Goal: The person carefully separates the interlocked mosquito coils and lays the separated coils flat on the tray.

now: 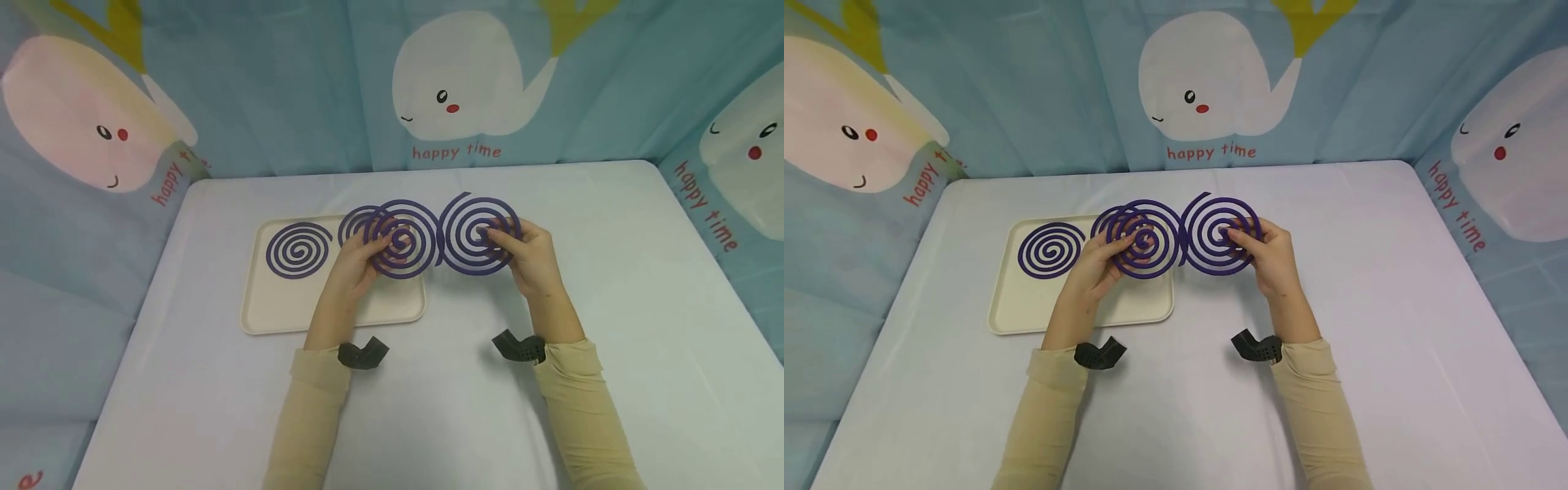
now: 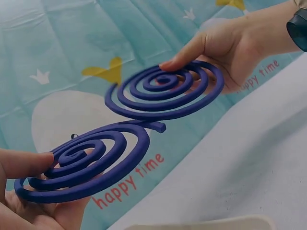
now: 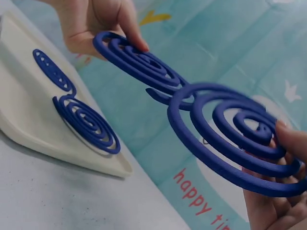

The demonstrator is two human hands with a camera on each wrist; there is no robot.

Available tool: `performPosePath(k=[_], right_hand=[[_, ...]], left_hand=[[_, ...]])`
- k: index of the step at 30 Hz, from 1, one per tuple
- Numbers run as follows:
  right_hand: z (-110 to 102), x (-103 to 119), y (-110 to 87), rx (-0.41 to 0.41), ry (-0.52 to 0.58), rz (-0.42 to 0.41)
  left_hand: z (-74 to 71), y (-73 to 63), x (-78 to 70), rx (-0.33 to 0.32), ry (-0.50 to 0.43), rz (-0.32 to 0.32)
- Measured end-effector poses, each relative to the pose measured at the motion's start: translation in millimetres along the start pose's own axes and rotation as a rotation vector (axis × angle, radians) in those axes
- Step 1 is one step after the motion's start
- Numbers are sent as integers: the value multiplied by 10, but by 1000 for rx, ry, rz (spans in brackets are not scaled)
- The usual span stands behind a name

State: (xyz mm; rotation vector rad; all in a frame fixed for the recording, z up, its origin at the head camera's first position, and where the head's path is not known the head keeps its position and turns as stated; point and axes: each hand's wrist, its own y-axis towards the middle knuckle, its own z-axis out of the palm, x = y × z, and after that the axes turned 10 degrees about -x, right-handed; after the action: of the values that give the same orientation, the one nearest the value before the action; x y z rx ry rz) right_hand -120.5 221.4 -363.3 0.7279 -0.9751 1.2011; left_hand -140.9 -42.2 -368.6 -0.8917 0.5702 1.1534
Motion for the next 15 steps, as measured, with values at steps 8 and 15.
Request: performPosePath(k=[8,15], right_hand=[[-108,-43,25,-45,47,140],[-120,-92,0,-22,55,209]], left_hand=[[-114,-56,-28,-16,7,-3],[-410,-136,-75,-77,21,-9]])
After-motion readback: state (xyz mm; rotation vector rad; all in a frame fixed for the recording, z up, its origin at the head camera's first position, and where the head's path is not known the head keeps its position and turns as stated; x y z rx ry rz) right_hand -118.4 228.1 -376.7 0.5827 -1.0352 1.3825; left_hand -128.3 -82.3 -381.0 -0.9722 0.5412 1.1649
